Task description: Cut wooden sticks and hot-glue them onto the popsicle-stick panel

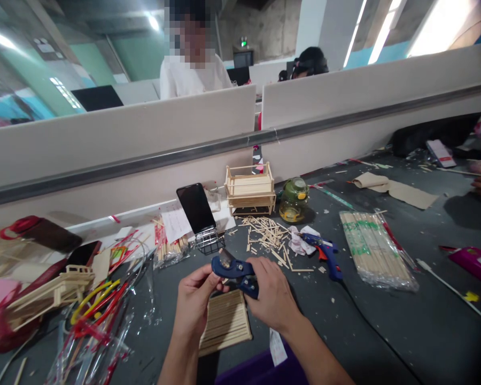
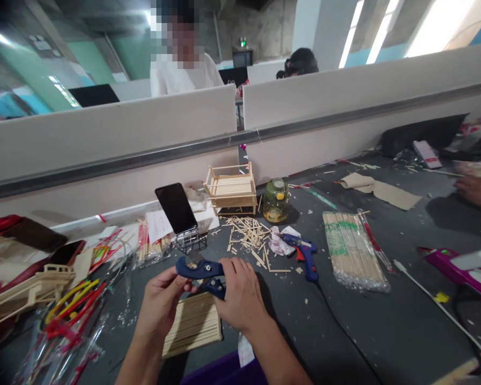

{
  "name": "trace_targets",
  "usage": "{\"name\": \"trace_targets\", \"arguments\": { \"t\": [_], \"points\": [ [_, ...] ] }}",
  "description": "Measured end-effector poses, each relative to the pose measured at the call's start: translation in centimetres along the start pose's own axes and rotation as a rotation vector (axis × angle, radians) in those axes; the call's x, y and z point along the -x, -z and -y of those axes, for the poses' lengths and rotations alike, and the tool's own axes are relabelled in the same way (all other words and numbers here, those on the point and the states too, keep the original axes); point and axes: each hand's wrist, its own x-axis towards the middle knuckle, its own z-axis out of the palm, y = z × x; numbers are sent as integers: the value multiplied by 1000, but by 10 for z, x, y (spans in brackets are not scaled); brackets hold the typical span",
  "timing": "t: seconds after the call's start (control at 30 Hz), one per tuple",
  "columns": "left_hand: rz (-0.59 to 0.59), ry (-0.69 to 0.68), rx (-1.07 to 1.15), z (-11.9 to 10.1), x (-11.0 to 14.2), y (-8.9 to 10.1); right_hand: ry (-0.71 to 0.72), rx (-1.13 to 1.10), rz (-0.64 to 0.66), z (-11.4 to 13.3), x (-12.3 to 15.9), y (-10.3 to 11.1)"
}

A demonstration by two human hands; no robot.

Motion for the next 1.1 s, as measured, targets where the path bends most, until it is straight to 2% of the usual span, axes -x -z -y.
{"name": "trace_targets", "arguments": {
  "t": [0.67,0.93,1.1],
  "points": [
    [-9,-7,-10,-1,1,-3,-44,-40,49,1,2,1],
    [-11,30,-38,-4,0,-7,-85,24,135,-3,3,0],
    [28,110,-42,-3,-11,-10,-123,139,162,-12,2,-4]
  ]
}}
